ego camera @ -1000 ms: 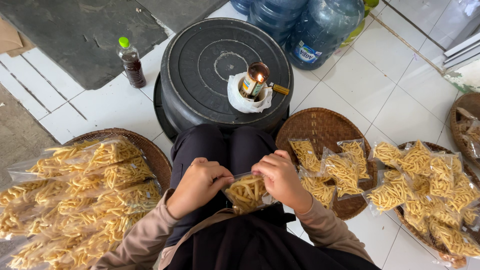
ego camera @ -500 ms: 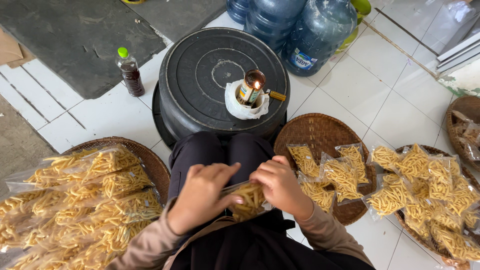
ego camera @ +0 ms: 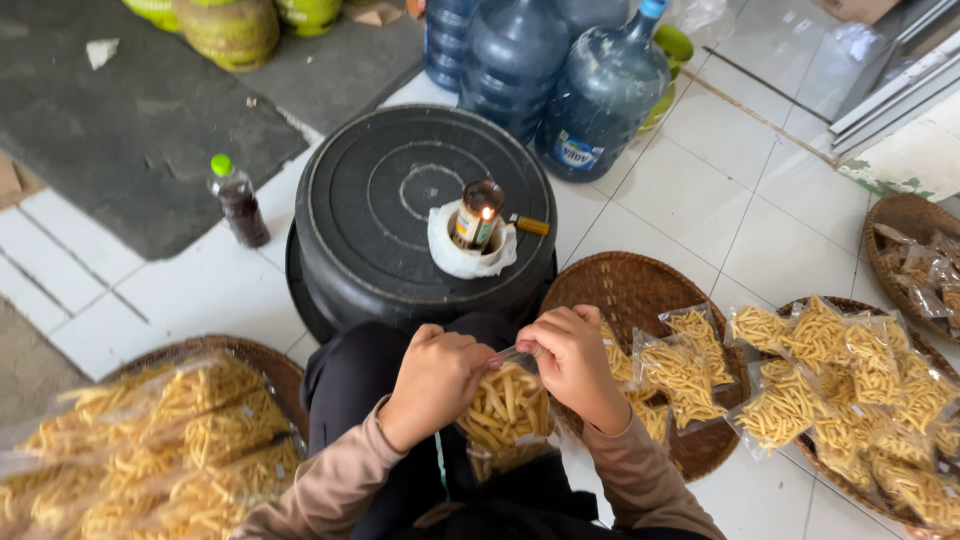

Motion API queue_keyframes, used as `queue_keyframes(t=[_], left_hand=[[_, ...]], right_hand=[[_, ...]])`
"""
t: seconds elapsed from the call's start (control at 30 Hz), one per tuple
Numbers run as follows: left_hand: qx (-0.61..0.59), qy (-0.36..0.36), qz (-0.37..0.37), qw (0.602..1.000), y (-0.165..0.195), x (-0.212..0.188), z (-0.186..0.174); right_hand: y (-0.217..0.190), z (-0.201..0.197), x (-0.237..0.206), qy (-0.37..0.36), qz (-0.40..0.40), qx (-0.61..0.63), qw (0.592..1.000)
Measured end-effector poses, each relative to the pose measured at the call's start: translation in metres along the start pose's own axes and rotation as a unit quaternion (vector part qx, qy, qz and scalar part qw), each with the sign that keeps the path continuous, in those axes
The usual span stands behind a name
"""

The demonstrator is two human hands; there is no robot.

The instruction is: The person sits on the floor and seals clear plastic bags filled with fried snack crackers by pinching each bag's open end over the flame of a small wick lamp, then sets the sealed bag aside and picks up the next one.

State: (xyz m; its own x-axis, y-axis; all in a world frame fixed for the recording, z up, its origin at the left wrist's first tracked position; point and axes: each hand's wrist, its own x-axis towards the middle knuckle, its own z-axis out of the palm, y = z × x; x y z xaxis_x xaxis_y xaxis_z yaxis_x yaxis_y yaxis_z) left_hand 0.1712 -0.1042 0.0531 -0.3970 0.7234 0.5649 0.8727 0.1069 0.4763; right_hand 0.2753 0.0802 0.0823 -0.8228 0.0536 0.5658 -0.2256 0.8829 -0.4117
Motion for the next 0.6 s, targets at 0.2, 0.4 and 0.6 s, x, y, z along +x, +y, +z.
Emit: queue_keyframes(t=[0.2, 0.4, 0.6], left_hand=[[-0.016, -0.139, -0.026, 0.990, -0.021, 0.033, -0.015], [-0.032, -0.083, -0.060, 0.994, -0.035, 0.054, 0.007], [-0.064, -0.020, -0.093, 0.993, -0.059, 0.055, 0.033]], right_hand=[[0.014, 0.010, 0.011, 0.005, 0.026, -0.011, 1.000], [0.029, 0.036, 0.020, 0.037, 0.038, -0.003, 0.999], [0.080, 0.048, 0.019, 0.055, 0.287, -0.006, 0.956]])
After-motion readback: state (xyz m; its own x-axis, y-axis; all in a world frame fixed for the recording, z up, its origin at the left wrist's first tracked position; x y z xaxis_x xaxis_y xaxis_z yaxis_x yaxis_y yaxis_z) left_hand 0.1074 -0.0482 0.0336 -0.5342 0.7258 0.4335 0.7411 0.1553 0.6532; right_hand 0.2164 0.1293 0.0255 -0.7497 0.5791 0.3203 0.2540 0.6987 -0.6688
